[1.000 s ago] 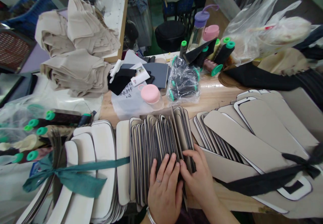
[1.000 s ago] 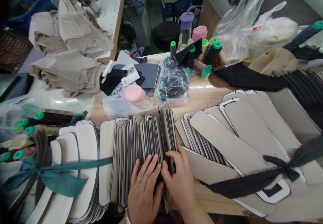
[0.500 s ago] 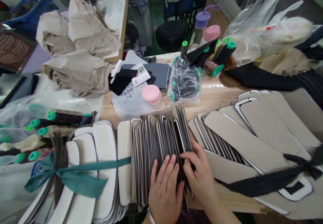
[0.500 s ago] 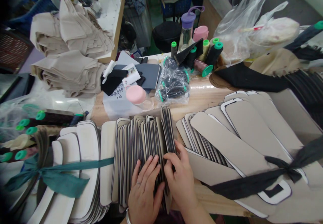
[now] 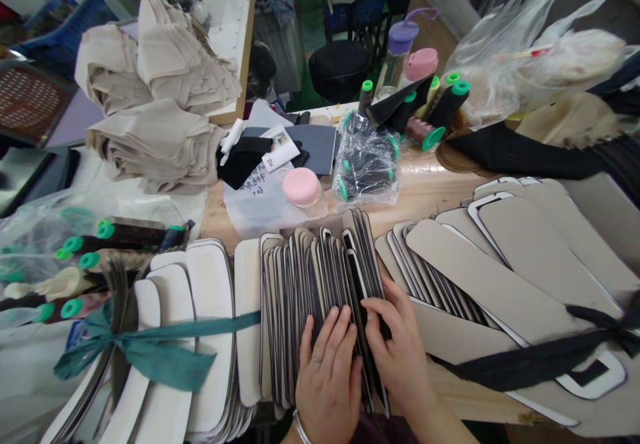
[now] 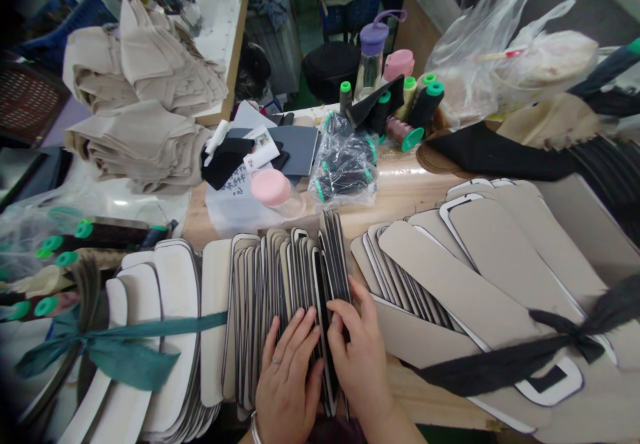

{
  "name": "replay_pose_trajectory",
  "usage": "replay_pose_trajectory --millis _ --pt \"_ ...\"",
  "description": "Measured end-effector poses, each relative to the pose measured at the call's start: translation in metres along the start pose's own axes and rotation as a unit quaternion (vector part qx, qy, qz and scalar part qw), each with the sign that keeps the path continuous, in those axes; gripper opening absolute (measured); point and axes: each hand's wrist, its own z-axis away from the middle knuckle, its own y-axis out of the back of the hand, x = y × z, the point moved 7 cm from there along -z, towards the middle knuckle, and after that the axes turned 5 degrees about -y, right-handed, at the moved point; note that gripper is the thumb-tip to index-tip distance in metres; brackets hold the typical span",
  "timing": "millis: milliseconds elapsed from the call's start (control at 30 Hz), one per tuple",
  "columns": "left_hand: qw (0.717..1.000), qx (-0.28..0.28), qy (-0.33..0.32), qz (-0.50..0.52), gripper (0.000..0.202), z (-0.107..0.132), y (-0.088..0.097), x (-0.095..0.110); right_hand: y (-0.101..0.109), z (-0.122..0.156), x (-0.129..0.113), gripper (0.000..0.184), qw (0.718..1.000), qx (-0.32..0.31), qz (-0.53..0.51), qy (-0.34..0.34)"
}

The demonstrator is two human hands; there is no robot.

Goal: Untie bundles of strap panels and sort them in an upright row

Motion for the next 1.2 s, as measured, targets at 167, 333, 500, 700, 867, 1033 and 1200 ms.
replay_pose_trajectory --millis 167,333,500,700,867,1033,1200 --pt "1.000 0.007 0.006 0.001 0.047 0.002 0.000 0.000 -0.002 0.000 -0.001 0.011 0.999 -0.029 0.012 -0.006" --pt "1.000 0.007 0.008 -0.006 0.046 0.001 0.002 0.001 -0.003 0.002 0.000 0.012 0.999 -0.033 0.016 -0.014" --pt "1.000 0.010 0.007 -0.003 0.044 0.001 0.002 0.001 -0.004 0.003 0.002 0.017 1.000 -0.019 0.001 -0.023" --pt "1.000 0.020 0.016 0.010 0.043 0.005 -0.001 -0.002 -0.006 0.002 -0.003 0.019 1.000 -0.029 0.006 0.004" --pt "0.999 0.017 0.026 0.013 0.047 0.008 -0.003 -0.004 -0.006 0.003 -0.004 0.014 0.999 -0.029 0.021 -0.001" --pt "1.000 0.016 0.020 0.013 0.044 0.008 -0.001 -0.003 -0.008 0.004 -0.007 0.017 1.000 -0.010 0.015 -0.002" --pt "0.999 0.040 0.024 0.021 0.039 0.011 0.002 -0.004 -0.008 0.004 -0.013 0.019 1.000 -0.008 0.006 0.014"
